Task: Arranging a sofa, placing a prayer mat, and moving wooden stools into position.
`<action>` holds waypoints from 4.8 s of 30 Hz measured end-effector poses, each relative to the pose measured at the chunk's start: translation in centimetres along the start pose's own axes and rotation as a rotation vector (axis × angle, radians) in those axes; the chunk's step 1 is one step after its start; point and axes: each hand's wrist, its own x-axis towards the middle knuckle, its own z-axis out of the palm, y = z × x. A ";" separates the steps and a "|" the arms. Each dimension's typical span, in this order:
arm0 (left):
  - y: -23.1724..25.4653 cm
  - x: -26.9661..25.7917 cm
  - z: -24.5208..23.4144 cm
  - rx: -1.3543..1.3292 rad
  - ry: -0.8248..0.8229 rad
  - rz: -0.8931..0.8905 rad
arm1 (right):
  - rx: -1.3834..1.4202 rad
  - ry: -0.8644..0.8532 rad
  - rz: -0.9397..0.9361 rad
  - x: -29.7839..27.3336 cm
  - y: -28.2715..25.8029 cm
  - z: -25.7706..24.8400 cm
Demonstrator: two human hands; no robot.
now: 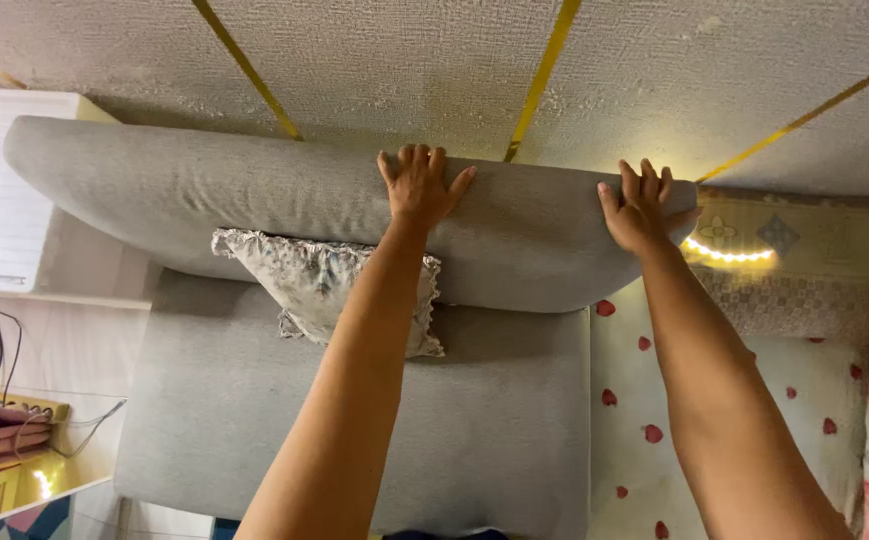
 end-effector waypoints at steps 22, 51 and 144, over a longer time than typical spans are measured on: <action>-24.2 -1.0 -4.4 -0.067 -0.074 0.080 | -0.300 -0.103 -0.262 -3.3 -25.4 3.1; -29.7 8.6 -6.5 0.023 -0.243 -0.035 | -0.206 -0.014 -0.186 3.7 -28.9 5.9; -10.2 6.2 -3.5 0.301 -0.233 0.017 | -0.098 -0.035 -0.205 5.9 -18.2 0.6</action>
